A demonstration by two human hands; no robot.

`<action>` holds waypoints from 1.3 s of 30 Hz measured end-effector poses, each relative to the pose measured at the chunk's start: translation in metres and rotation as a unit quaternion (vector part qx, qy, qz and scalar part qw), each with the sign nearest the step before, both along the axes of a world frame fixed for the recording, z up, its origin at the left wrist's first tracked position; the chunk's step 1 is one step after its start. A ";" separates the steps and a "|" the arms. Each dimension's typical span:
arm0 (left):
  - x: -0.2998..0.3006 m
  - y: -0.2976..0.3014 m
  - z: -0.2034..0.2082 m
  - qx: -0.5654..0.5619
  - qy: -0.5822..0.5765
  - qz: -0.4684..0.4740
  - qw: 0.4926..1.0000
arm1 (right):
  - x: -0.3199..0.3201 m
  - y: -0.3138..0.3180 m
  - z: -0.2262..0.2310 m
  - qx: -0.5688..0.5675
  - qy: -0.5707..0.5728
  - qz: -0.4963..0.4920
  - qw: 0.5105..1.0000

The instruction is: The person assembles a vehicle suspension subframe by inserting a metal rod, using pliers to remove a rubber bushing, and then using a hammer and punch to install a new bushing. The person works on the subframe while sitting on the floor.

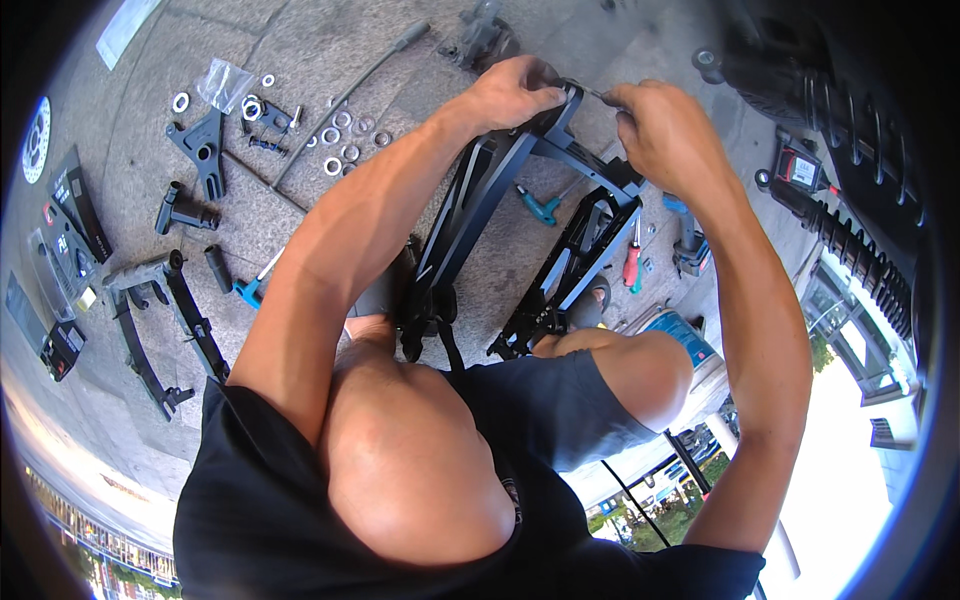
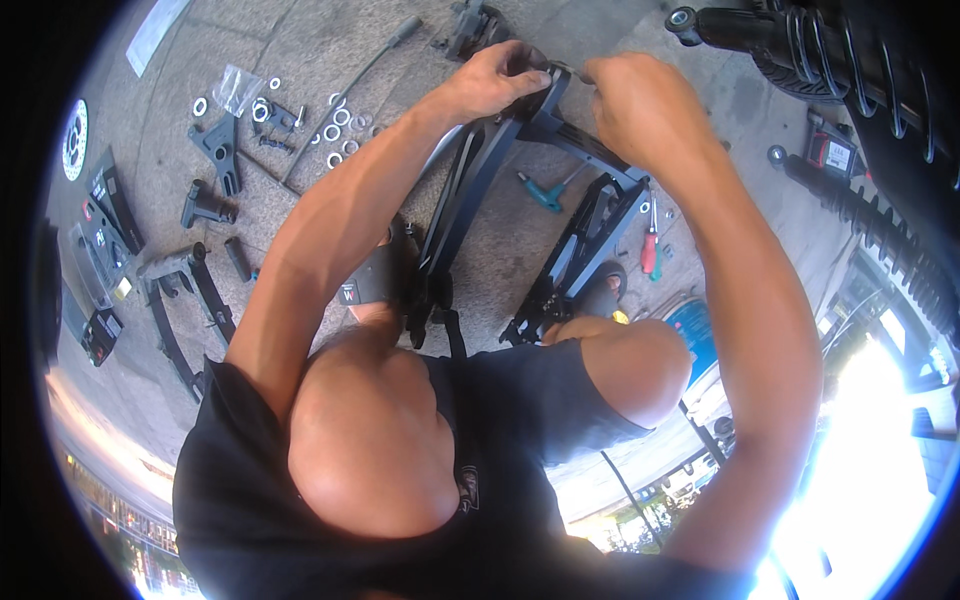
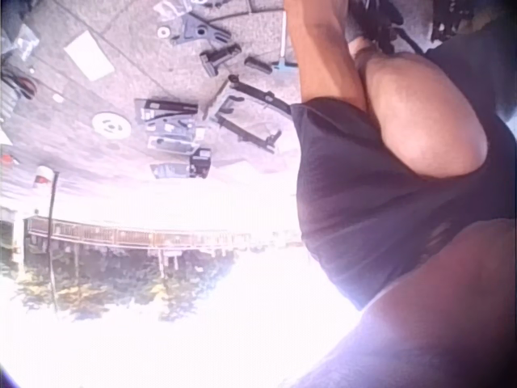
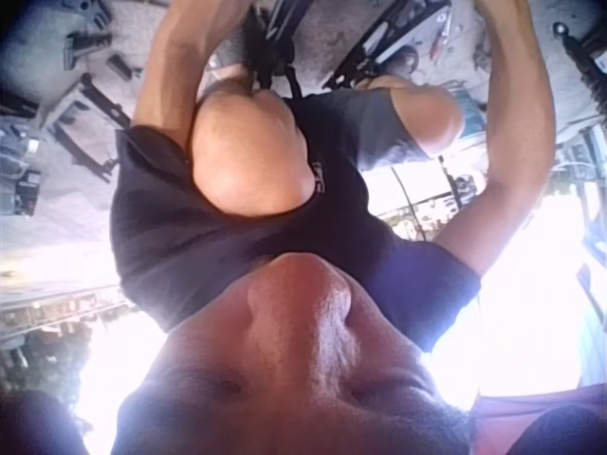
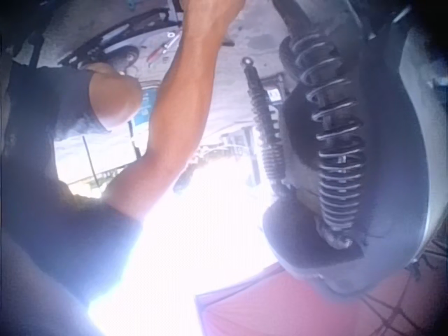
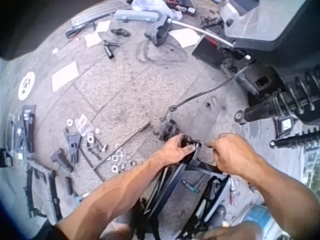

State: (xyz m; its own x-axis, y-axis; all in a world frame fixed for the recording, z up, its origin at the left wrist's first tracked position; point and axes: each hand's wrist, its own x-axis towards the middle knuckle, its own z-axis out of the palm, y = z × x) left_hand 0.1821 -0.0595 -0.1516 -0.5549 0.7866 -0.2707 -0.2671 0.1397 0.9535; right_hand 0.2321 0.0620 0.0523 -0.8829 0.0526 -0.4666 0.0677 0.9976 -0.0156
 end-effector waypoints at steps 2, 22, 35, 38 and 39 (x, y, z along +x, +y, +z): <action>0.000 0.001 0.000 -0.007 0.016 -0.007 1.000 | 0.008 0.006 -0.004 -0.010 0.028 0.009 1.000; 0.002 -0.003 -0.010 0.126 -0.079 -0.007 0.989 | 0.002 0.009 0.020 0.010 -0.021 0.033 0.999; -0.001 0.000 0.001 0.060 -0.061 0.020 0.996 | 0.030 -0.009 0.006 0.059 0.018 0.037 0.997; -0.003 0.001 0.005 0.021 0.004 0.011 1.000 | 0.040 -0.005 0.003 0.043 0.033 0.023 0.998; -0.003 0.002 0.006 0.008 0.021 0.007 1.000 | 0.044 -0.003 0.001 0.038 0.036 0.016 0.999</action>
State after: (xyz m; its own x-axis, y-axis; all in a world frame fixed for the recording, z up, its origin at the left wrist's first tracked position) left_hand 0.1792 -0.0578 -0.1457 -0.5772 0.7822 -0.2345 -0.2288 0.1207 0.9659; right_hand 0.2759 0.0591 0.0538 -0.9157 0.0571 -0.3977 0.0380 0.9977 0.0559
